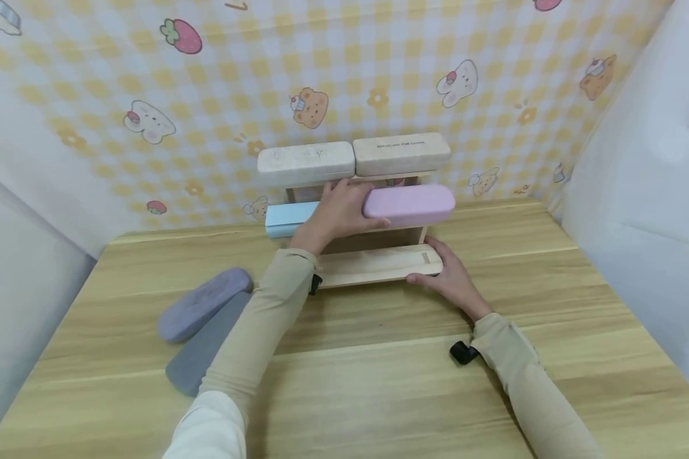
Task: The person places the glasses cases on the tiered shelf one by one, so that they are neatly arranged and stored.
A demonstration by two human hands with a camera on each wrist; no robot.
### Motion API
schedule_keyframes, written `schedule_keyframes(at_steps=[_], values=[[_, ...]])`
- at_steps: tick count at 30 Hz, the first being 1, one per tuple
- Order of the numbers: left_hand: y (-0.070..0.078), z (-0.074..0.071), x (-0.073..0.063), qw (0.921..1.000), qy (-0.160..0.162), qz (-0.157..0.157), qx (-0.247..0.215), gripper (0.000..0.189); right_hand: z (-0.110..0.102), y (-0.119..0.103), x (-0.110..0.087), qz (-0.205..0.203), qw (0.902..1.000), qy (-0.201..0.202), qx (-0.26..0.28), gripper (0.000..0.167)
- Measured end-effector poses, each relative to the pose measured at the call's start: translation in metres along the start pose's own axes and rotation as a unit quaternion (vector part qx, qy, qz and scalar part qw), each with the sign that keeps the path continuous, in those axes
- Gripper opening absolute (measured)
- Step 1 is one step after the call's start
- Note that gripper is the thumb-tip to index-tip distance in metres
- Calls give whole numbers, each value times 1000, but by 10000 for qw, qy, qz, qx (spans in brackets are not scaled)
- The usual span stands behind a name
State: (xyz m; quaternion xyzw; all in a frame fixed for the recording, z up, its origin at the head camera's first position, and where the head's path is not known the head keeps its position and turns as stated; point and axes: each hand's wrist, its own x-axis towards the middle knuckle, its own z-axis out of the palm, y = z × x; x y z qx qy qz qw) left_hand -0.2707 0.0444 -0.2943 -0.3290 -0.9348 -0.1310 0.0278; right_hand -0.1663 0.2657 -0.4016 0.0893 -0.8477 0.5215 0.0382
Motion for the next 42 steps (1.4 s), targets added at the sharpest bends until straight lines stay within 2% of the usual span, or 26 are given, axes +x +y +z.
schedule_keyframes(at_steps=[7, 17, 26, 33, 42], values=[[0, 0, 0, 9998, -99, -46, -164, 67, -1, -3, -1, 21, 10000, -19, -92, 85], [4, -3, -1, 9994, -310, -136, -83, 68, -1, -1, -1, 111, 9999, -29, -42, 86], [3, -2, 0, 9996, -277, -61, -85, 65, -1, -1, -1, 65, 10000, 7, -21, 85], [-2, -1, -1, 9998, -161, -117, -75, 66, 1, -1, 1, 118, 9999, -75, 72, 86], [0, 1, 2, 9997, -166, -101, -118, 67, -2, -1, -1, 106, 9999, 1, 35, 86]])
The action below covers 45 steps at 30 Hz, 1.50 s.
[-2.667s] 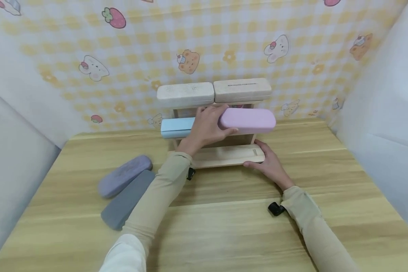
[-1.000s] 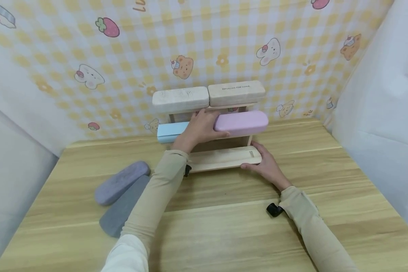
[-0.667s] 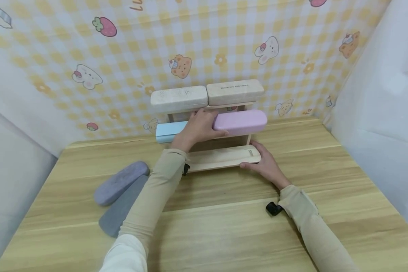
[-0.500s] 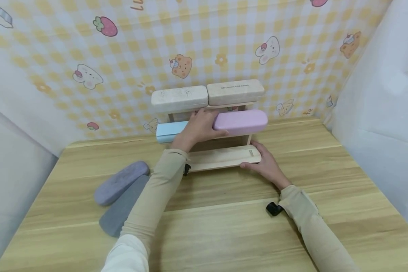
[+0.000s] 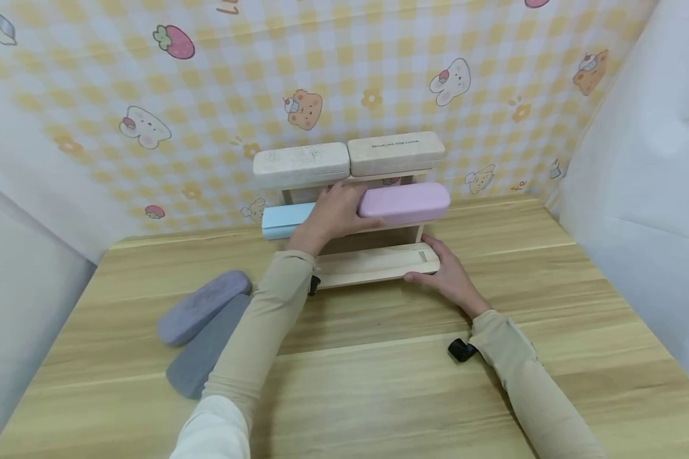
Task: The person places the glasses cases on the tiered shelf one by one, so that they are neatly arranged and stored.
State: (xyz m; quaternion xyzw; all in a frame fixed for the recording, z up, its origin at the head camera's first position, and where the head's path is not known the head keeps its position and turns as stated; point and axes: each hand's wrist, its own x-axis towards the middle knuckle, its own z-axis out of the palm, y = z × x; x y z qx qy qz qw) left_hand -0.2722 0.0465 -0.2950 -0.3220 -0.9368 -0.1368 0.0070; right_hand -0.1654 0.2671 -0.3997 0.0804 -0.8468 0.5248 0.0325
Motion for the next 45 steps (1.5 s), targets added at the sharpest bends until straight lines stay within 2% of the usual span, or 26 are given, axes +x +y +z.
schedule_keyframes(at_steps=[7, 14, 17, 22, 27, 33, 35, 38, 45], values=[[0, -1, -3, 9999, 50, -4, 126, 72, 1, -1, 2, -44, 10000, -46, 8, 86], [-2, -1, -9, 9976, 385, 576, -72, 49, 3, 1, 2, -103, 9999, -62, -78, 87], [-1, -7, -17, 9969, 451, 637, 61, 49, 5, 11, 6, -102, 9999, -51, -87, 88], [3, -24, -35, 9954, 635, 686, 192, 54, 7, 37, 12, -19, 9999, 31, -105, 90], [3, -38, -55, 9934, 833, 787, 99, 48, 6, 42, 11, -7, 9999, 103, -129, 90], [-5, -39, -76, 9827, 1377, 1234, -43, 40, 1, 40, 6, 83, 9998, 80, -150, 89], [-10, -38, -84, 9800, 1521, 1284, -88, 38, 0, 39, 5, 73, 9999, 39, -130, 89], [-21, -38, -96, 9782, 1659, 1244, -124, 37, 0, 38, 4, 46, 9999, 18, -122, 89], [-57, -48, -140, 9828, 1702, 662, -268, 35, 2, 39, 7, 43, 9995, 9, -311, 91]])
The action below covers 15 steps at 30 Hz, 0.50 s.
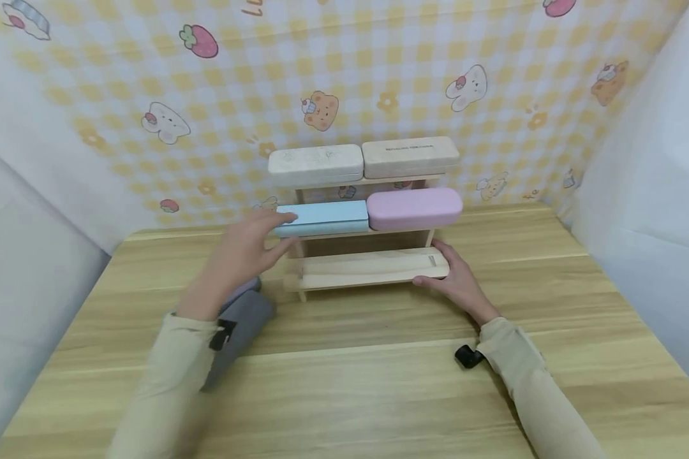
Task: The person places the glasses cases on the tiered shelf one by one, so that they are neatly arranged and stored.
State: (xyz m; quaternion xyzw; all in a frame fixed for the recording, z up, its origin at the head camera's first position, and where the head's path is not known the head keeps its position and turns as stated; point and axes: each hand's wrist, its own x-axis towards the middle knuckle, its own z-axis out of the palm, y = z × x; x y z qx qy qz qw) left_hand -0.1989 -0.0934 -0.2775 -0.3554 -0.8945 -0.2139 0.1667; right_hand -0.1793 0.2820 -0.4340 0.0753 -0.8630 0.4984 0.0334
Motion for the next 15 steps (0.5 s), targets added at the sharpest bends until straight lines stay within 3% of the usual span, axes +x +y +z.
schedule_keyframes(at_steps=[7, 15], values=[[-32, -20, -46, 9981, 100, -585, 150, 33, -2, 0, 1, -77, 9999, 94, 33, 92], [-52, -30, -100, 9929, 445, -1046, 339, 28, 1, -3, -1, 1, 10000, -24, -84, 95]])
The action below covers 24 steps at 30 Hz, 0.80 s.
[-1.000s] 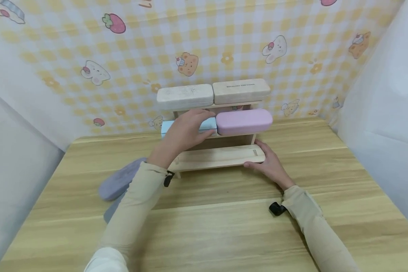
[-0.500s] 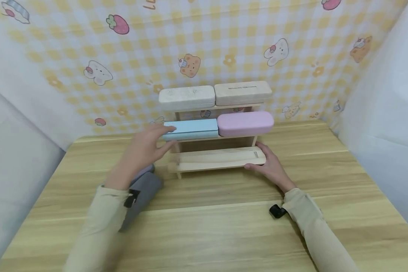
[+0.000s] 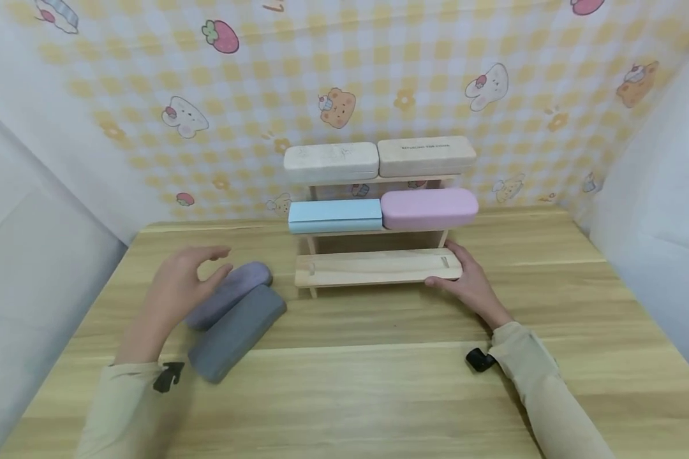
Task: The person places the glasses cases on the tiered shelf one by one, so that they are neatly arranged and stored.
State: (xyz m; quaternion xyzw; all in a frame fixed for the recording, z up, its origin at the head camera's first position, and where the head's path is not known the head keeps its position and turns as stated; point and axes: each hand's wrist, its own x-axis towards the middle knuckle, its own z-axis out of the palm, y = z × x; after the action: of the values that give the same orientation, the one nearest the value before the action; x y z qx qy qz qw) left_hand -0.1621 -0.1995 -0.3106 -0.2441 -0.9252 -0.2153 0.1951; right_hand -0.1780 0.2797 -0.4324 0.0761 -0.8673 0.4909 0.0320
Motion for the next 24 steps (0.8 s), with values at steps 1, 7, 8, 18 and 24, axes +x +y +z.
schedule_keyframes(at_steps=[1, 7, 8, 18, 24], values=[[-2, -1, -4, 10000, 21, -22, -28, 28, -1, 1, -1, 4, 10000, 12, -18, 95], [-10, -6, -19, 9996, 51, -184, -218, 28, -5, 3, -1, -13, 10000, 16, -9, 95], [-12, -7, -21, 9995, 16, -211, -225, 27, -5, 3, -1, -2, 10000, 12, 4, 95], [-29, -13, -45, 9976, -194, -620, -225, 28, -2, 1, 2, 81, 10000, 43, 15, 94], [-39, -15, -61, 9955, -350, -872, -151, 30, 1, 1, 2, 43, 9999, 34, 100, 93]])
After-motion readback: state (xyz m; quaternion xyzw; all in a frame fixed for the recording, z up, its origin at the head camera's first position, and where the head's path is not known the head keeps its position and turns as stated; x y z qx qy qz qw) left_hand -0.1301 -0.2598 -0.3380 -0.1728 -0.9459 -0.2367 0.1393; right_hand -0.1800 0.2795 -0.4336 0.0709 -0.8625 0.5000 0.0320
